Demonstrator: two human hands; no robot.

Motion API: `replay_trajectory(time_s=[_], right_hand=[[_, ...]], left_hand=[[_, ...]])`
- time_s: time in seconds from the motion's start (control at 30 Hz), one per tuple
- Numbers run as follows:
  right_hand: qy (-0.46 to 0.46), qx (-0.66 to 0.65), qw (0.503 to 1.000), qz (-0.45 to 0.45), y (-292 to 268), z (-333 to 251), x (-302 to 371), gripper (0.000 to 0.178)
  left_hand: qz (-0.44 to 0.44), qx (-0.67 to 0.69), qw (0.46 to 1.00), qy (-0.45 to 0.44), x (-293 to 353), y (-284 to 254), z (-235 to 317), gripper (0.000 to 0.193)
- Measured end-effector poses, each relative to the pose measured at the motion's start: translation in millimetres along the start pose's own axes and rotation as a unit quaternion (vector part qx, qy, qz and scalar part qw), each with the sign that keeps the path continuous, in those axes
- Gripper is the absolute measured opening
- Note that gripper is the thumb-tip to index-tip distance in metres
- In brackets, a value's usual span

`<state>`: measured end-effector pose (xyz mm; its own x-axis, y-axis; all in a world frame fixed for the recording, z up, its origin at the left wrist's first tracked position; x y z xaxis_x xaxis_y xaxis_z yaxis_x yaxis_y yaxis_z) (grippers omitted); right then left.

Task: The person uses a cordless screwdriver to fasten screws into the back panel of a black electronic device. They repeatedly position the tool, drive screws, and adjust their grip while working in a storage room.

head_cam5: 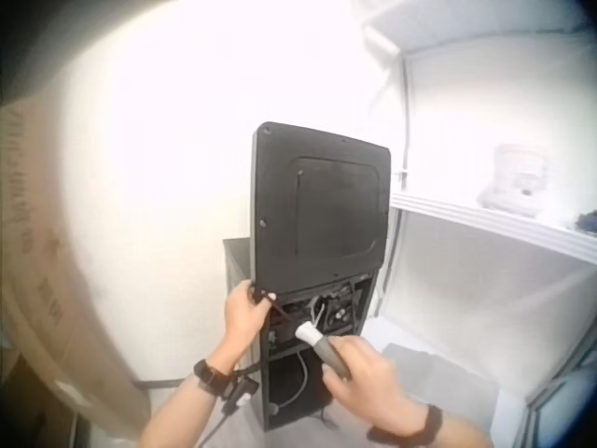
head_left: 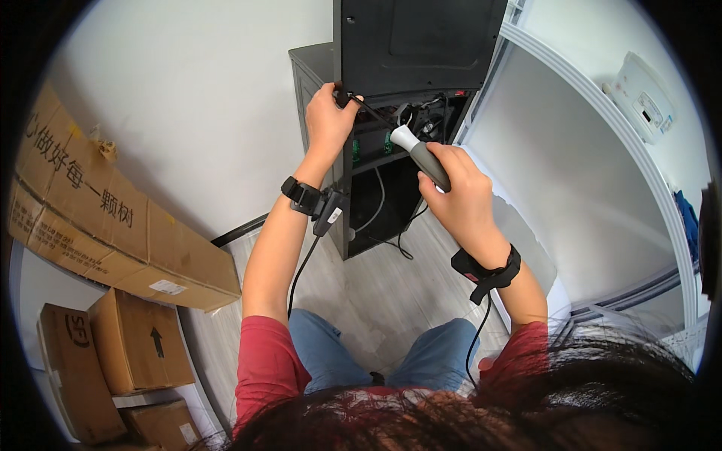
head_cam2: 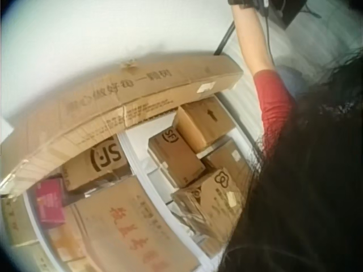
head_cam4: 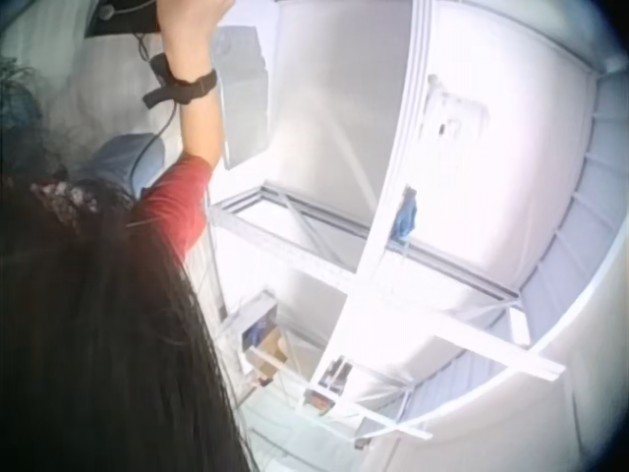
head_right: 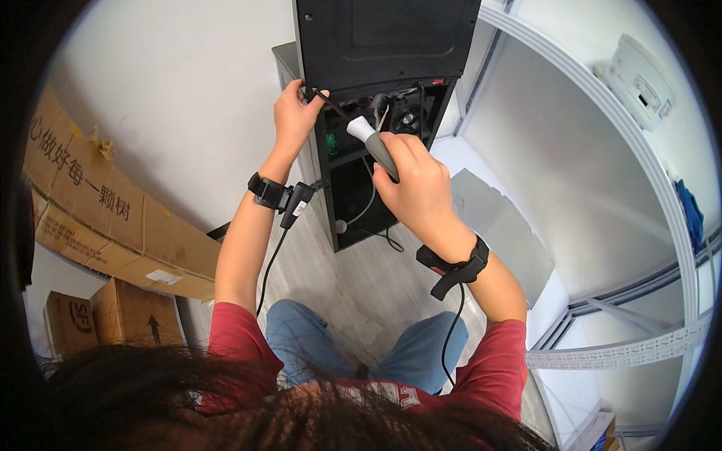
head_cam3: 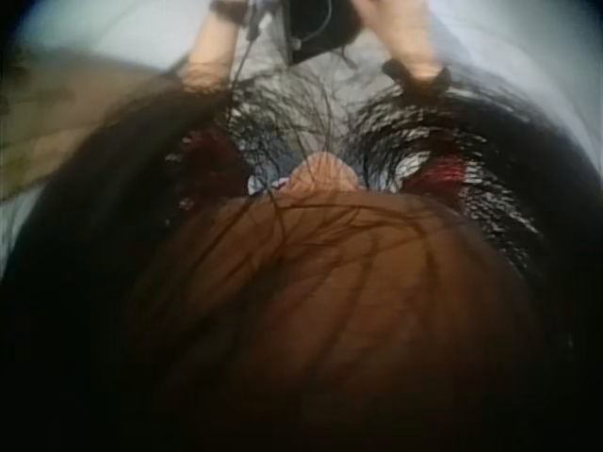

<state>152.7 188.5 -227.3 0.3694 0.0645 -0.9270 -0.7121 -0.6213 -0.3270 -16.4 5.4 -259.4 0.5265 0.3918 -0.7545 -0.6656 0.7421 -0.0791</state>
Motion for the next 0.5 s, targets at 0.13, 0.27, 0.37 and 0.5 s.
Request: replay_trajectory(time_s=[0.13, 0.27, 0.37, 0.5], right_hand=[[0.018, 0.008, 1.0, -0.023, 0.2, -5.9, -3.7, 0.03], [0.035, 0.006, 0.999, -0.017, 0.6, -8.9, -2.5, 0.031], [0.025, 0.013, 1.0, -0.009, 0.8, -7.9, 0.1, 0.032], [0.022, 0.023, 0.999, -0.005, 1.1, -7.8, 1.0, 0.033]], left_hand=[[0.027, 0.008, 0.999, 0.018, 2.9, -1.5, -3.3, 0.049], [0.017, 0.013, 1.0, 0.005, 1.9, -0.5, -5.0, 0.047], [0.017, 0.024, 1.0, 0.006, 2.5, 1.1, -1.7, 0.046], [0.022, 0.022, 1.0, 0.006, 3.3, 1.6, -0.8, 0.045]])
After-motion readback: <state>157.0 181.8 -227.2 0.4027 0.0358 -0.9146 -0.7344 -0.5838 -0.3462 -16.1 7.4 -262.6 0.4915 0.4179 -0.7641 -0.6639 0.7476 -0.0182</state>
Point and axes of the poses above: each hand's wrist, its own x-axis away from the middle knuckle, its own y-axis out of the palm, z = x × y, the point moved 5 cm from there along -x, towards the middle knuckle, and after that the axes turned 13 degrees about z, right-handed, at the moved point
